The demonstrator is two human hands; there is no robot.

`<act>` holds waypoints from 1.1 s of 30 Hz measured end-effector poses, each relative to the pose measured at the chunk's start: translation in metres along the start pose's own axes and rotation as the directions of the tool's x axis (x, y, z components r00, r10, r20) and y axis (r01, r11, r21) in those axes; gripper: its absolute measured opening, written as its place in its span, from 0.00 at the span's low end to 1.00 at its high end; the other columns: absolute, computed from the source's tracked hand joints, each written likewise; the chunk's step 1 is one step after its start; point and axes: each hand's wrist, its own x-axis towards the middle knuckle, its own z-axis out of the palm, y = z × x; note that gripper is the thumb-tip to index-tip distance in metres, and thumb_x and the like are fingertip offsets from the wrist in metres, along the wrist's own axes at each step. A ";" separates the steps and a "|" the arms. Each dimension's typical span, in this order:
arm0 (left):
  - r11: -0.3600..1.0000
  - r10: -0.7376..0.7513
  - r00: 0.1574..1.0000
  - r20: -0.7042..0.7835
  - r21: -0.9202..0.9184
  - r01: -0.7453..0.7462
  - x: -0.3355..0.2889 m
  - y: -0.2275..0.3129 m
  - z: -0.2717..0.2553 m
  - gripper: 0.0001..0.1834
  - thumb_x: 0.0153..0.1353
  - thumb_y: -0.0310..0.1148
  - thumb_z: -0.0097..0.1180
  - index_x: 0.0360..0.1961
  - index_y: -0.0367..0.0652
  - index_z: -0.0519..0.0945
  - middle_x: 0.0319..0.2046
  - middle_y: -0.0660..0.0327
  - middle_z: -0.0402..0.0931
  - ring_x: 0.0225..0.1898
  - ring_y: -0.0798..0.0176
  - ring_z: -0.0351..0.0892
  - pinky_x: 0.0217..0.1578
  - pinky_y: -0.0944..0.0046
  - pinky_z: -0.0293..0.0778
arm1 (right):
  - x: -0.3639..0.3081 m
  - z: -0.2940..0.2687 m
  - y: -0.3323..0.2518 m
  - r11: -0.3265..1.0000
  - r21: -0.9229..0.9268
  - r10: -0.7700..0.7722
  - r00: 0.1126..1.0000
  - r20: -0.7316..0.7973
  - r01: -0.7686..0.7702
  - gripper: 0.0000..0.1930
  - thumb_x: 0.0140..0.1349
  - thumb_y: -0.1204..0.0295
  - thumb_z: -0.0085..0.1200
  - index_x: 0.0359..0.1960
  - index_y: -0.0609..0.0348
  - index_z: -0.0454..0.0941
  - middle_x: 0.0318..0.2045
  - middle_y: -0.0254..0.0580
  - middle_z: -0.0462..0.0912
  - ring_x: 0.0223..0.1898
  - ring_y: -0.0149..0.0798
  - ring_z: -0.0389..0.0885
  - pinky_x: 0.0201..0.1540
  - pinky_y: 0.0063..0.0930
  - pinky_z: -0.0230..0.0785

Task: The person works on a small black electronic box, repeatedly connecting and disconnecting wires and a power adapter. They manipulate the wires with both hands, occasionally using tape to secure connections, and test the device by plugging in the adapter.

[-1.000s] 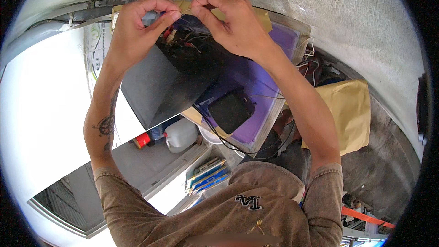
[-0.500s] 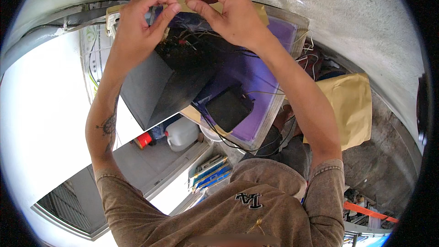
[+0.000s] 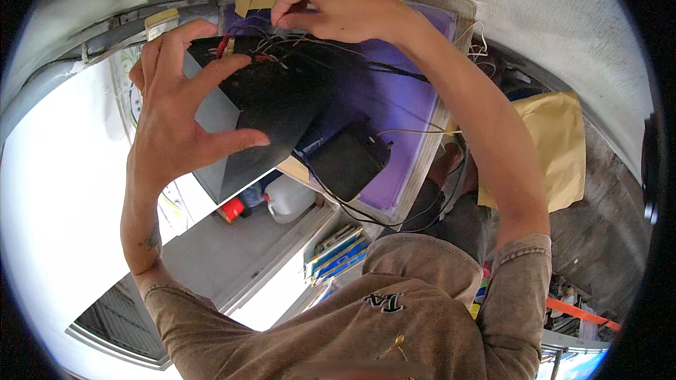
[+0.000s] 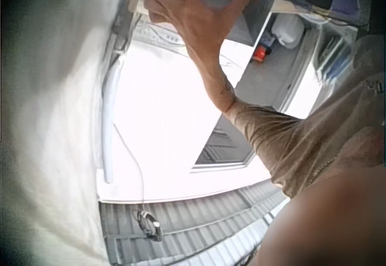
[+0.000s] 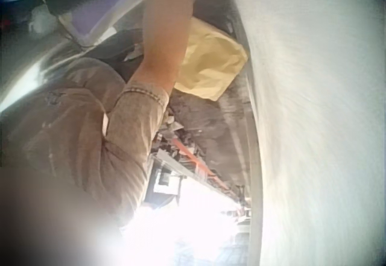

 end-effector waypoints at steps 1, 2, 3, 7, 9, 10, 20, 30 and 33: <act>1.000 0.003 1.000 0.018 0.017 -0.004 0.002 0.002 0.002 0.45 0.34 0.71 0.79 0.48 0.49 0.92 0.72 0.51 0.65 0.70 0.42 0.59 0.65 0.39 0.52 | 0.002 0.001 0.000 1.000 -0.001 -0.007 1.000 0.024 0.007 0.09 0.67 0.74 0.64 0.45 0.64 0.87 0.41 0.47 0.89 0.44 0.44 0.88 0.49 0.35 0.78; 1.000 0.027 1.000 0.014 0.004 -0.027 0.005 0.002 0.004 0.47 0.32 0.73 0.78 0.47 0.47 0.92 0.74 0.50 0.62 0.72 0.42 0.57 0.67 0.38 0.51 | 0.003 0.002 0.000 1.000 -0.013 -0.002 0.999 0.052 0.003 0.09 0.67 0.74 0.64 0.45 0.65 0.87 0.41 0.47 0.88 0.44 0.45 0.87 0.50 0.35 0.78; 0.999 0.049 0.999 0.010 -0.009 -0.049 0.010 0.000 0.007 0.49 0.31 0.74 0.77 0.46 0.45 0.92 0.76 0.50 0.59 0.74 0.41 0.55 0.69 0.37 0.49 | 0.003 0.004 0.000 1.000 0.003 -0.014 0.999 0.051 0.014 0.09 0.67 0.74 0.64 0.45 0.65 0.86 0.40 0.48 0.88 0.44 0.45 0.87 0.49 0.35 0.78; 0.995 0.088 0.990 0.106 0.027 -0.091 0.023 -0.001 0.009 0.55 0.29 0.79 0.73 0.52 0.46 0.90 0.82 0.46 0.46 0.80 0.36 0.47 0.74 0.34 0.43 | 0.001 0.011 0.002 0.998 0.056 0.009 0.997 0.081 -0.014 0.09 0.67 0.73 0.63 0.44 0.66 0.86 0.39 0.47 0.88 0.41 0.44 0.87 0.48 0.36 0.78; 0.997 0.070 0.981 0.183 0.022 -0.076 0.027 0.000 0.008 0.55 0.29 0.77 0.75 0.52 0.43 0.90 0.82 0.45 0.46 0.80 0.35 0.45 0.75 0.33 0.42 | 0.001 0.016 0.004 0.995 0.104 0.002 0.998 0.064 -0.009 0.09 0.67 0.73 0.63 0.43 0.66 0.86 0.37 0.47 0.87 0.39 0.44 0.86 0.47 0.36 0.78; 0.996 0.071 0.974 0.215 0.043 -0.082 0.029 0.001 0.008 0.55 0.29 0.76 0.76 0.52 0.42 0.90 0.82 0.45 0.46 0.81 0.35 0.44 0.75 0.33 0.41 | 0.002 0.019 0.006 0.991 0.131 -0.016 0.999 0.035 0.012 0.08 0.67 0.72 0.63 0.42 0.66 0.86 0.36 0.47 0.87 0.38 0.44 0.86 0.46 0.37 0.78; 0.993 0.103 0.960 0.259 0.030 -0.115 0.035 -0.003 0.013 0.46 0.38 0.67 0.77 0.53 0.43 0.88 0.82 0.46 0.47 0.81 0.36 0.42 0.75 0.32 0.40 | 0.005 0.018 0.006 0.969 0.242 -0.031 0.999 -0.044 0.040 0.04 0.59 0.79 0.59 0.34 0.67 0.84 0.30 0.55 0.86 0.34 0.50 0.85 0.38 0.42 0.74; 0.994 0.107 0.975 0.194 -0.024 -0.105 0.032 -0.006 0.024 0.29 0.43 0.46 0.70 0.44 0.37 0.90 0.80 0.49 0.53 0.80 0.39 0.42 0.73 0.35 0.41 | 0.006 0.017 0.005 0.985 0.146 0.085 0.994 0.070 -0.094 0.07 0.61 0.74 0.58 0.33 0.66 0.85 0.32 0.59 0.86 0.37 0.53 0.86 0.41 0.44 0.75; 0.994 0.106 0.976 0.190 -0.015 -0.105 0.031 -0.006 0.024 0.29 0.42 0.46 0.69 0.43 0.36 0.90 0.80 0.49 0.54 0.80 0.39 0.43 0.73 0.35 0.41 | 0.004 0.016 0.001 0.988 0.145 0.053 0.999 0.012 -0.054 0.08 0.62 0.73 0.58 0.34 0.66 0.85 0.33 0.60 0.86 0.38 0.54 0.86 0.42 0.45 0.75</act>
